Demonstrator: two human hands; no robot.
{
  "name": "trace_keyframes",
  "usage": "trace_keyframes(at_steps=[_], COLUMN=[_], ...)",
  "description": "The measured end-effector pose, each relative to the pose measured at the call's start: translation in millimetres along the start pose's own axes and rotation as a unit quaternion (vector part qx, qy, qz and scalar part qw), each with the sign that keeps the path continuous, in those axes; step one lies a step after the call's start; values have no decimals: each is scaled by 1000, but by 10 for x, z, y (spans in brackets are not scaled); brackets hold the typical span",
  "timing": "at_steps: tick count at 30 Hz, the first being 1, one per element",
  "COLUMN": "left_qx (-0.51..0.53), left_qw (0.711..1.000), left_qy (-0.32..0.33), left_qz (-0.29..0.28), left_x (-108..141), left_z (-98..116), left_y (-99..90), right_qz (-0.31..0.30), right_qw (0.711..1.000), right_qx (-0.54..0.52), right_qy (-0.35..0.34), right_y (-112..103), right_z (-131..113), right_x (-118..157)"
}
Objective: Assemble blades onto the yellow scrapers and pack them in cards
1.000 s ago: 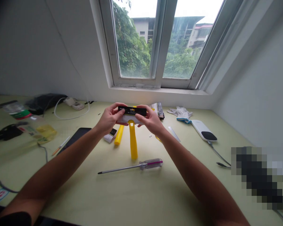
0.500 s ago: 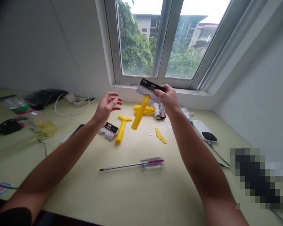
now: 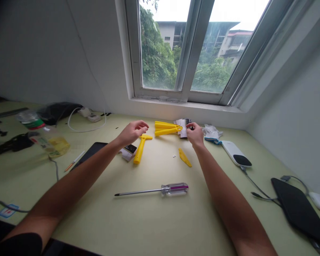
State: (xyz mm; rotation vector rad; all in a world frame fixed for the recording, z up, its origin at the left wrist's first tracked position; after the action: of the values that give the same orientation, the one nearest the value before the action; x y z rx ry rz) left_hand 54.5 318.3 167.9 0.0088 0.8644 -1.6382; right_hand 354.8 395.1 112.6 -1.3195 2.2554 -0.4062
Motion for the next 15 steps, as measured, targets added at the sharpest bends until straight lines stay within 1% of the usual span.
trace_keyframes(at_steps=[3,5,8,12,15], left_qx=[-65,-110,-172,-231,-280], left_qw=[997,992,978,947,923], left_qy=[10,14,4,-29,-47], left_qz=[-33,-58,-120,-220,-260], left_x=[9,18,38,83,116], left_z=[27,32,-7,-122,-188], left_y=[17,26,50,96,117], right_qz=[11,5,-28,-93,-113], right_qw=[997,992,983,964,953], right_qx=[73,116,176,235,267], right_qy=[-23,-38,-55,-82,-86], right_y=[35,57,81,125,169], right_z=[50,62,83,115,148], right_x=[31,57,96,145,170])
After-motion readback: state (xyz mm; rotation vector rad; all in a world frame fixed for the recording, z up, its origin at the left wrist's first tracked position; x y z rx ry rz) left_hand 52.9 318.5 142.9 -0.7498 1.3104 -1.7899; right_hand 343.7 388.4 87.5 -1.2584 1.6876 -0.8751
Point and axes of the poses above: each hand's wrist, its own x-axis away from the middle knuckle, its own y-axis out of the palm, z = x × y, the point moved 5 cm from there along -x, towards the middle knuckle, and after that the axes turned 8 degrees about y, right-handed, at the moved point
